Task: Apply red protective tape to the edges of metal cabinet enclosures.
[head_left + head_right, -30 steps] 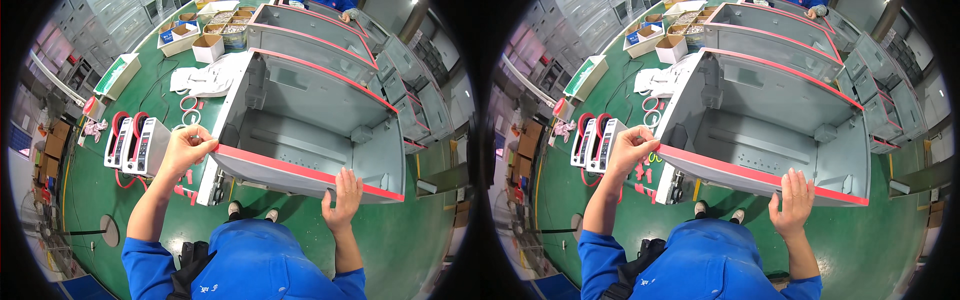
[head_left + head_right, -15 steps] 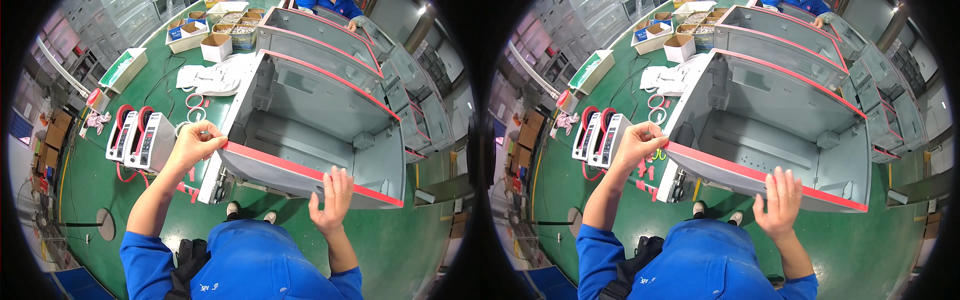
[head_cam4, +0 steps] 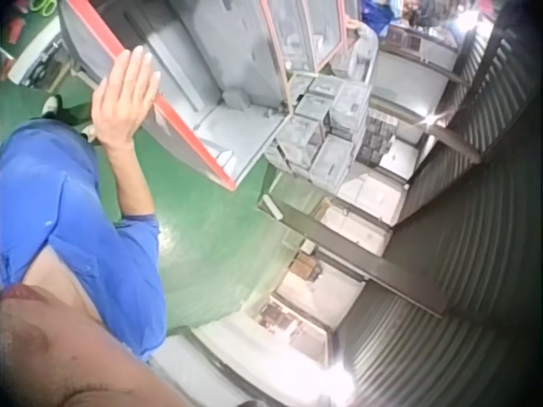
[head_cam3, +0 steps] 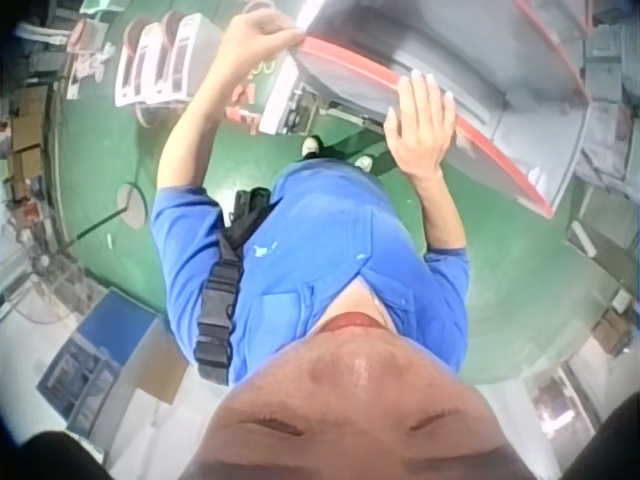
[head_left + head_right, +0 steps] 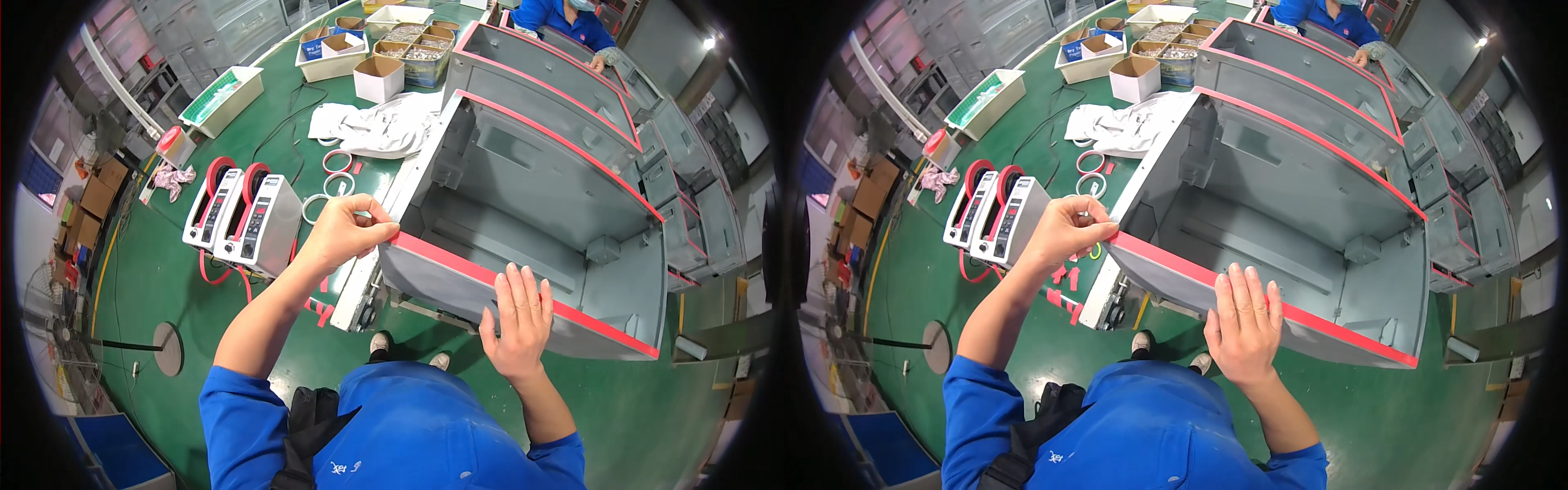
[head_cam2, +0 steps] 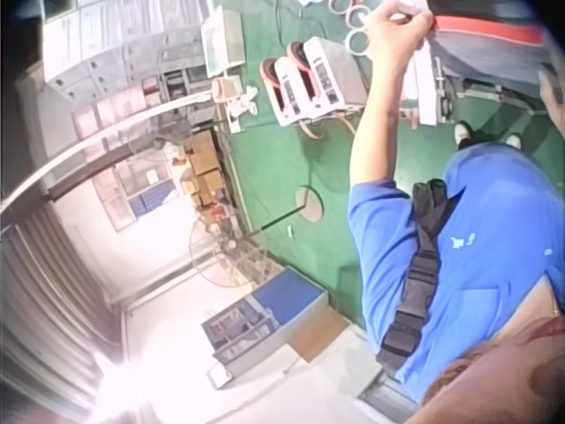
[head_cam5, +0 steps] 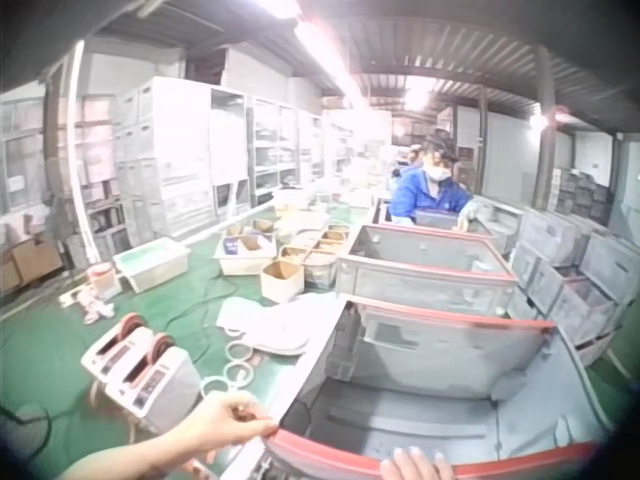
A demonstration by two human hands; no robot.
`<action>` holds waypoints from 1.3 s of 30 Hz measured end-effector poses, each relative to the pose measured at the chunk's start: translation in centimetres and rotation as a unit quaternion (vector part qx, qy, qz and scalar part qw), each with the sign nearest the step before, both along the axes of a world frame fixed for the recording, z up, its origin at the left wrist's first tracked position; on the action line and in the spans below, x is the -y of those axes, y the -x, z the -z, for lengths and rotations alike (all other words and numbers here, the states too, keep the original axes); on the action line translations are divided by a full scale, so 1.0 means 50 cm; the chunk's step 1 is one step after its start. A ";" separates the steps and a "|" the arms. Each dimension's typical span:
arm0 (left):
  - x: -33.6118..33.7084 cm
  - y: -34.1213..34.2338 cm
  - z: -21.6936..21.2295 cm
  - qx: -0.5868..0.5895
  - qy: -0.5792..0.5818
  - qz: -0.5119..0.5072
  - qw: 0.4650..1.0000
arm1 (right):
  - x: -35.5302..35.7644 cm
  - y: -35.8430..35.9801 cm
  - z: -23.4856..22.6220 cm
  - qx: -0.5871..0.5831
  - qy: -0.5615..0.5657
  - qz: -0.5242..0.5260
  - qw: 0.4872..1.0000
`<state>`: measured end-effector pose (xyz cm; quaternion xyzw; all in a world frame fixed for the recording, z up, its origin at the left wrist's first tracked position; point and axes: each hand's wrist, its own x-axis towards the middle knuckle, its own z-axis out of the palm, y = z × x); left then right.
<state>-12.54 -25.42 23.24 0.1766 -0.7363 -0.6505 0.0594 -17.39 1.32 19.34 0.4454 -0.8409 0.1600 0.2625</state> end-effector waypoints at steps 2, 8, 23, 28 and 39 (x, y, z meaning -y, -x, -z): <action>-0.001 -0.002 -0.004 0.008 -0.008 -0.002 1.000 | 0.001 0.000 0.000 -0.001 0.000 -0.001 1.000; 0.001 -0.001 -0.006 0.020 -0.019 -0.006 1.000 | 0.003 -0.001 0.000 -0.001 0.002 -0.001 1.000; 0.005 -0.002 0.003 -0.003 -0.033 -0.001 0.999 | 0.004 0.000 0.000 0.002 0.004 0.002 1.000; 0.007 0.001 0.010 -0.014 -0.038 -0.001 0.999 | 0.006 -0.001 -0.001 0.000 0.006 0.005 1.000; -0.003 -0.006 0.026 -0.043 0.021 0.001 0.999 | 0.012 -0.004 0.002 -0.001 0.005 0.020 1.000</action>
